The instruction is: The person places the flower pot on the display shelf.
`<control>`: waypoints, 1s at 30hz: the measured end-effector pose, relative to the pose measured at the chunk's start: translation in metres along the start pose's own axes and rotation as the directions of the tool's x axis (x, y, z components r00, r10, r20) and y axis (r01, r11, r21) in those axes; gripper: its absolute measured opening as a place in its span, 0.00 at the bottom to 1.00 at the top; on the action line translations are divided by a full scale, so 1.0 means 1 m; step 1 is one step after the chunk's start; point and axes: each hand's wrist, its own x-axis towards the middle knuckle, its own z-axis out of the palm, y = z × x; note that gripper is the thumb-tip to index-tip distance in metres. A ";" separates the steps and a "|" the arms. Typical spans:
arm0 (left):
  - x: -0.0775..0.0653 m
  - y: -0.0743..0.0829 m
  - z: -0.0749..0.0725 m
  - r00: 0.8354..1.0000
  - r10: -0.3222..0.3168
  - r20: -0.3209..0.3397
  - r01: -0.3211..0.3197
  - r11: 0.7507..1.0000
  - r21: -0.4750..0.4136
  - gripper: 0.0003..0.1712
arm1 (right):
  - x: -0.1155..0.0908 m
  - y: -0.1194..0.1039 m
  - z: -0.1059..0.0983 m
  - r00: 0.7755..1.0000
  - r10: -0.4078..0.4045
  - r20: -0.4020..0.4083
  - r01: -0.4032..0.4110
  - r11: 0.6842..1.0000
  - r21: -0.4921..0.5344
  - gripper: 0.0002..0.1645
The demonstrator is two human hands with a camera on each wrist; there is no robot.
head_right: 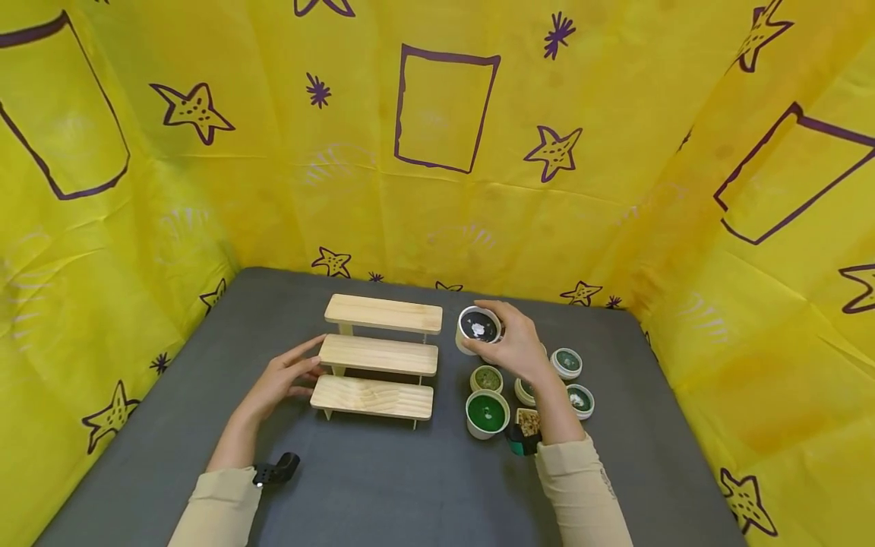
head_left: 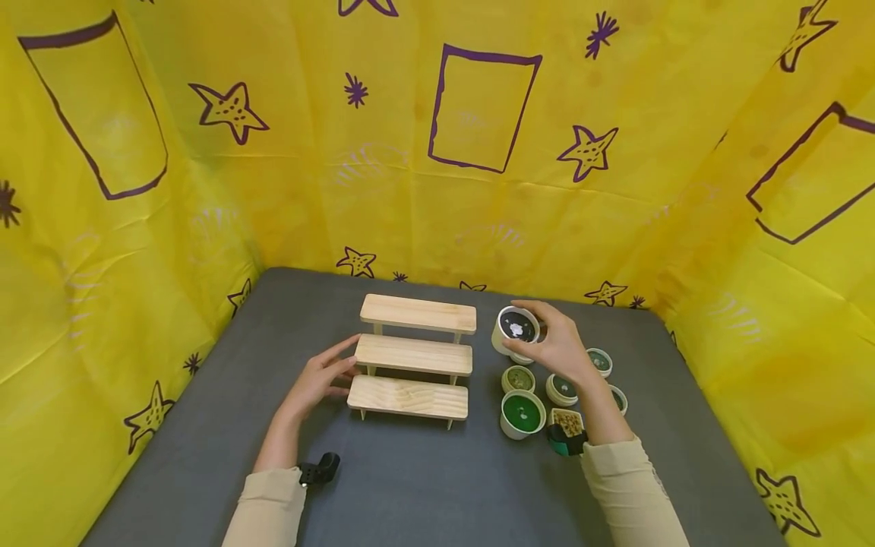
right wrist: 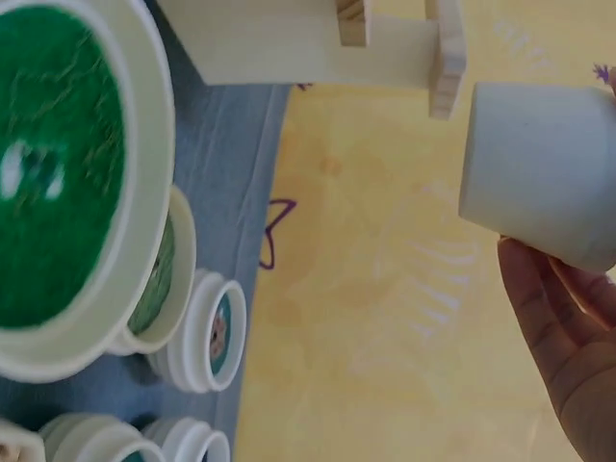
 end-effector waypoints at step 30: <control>0.003 -0.003 0.003 0.999 -0.025 -0.026 0.024 1.000 -0.015 0.32 | 0.057 -0.066 0.055 0.991 -0.125 0.042 0.121 0.988 0.098 0.39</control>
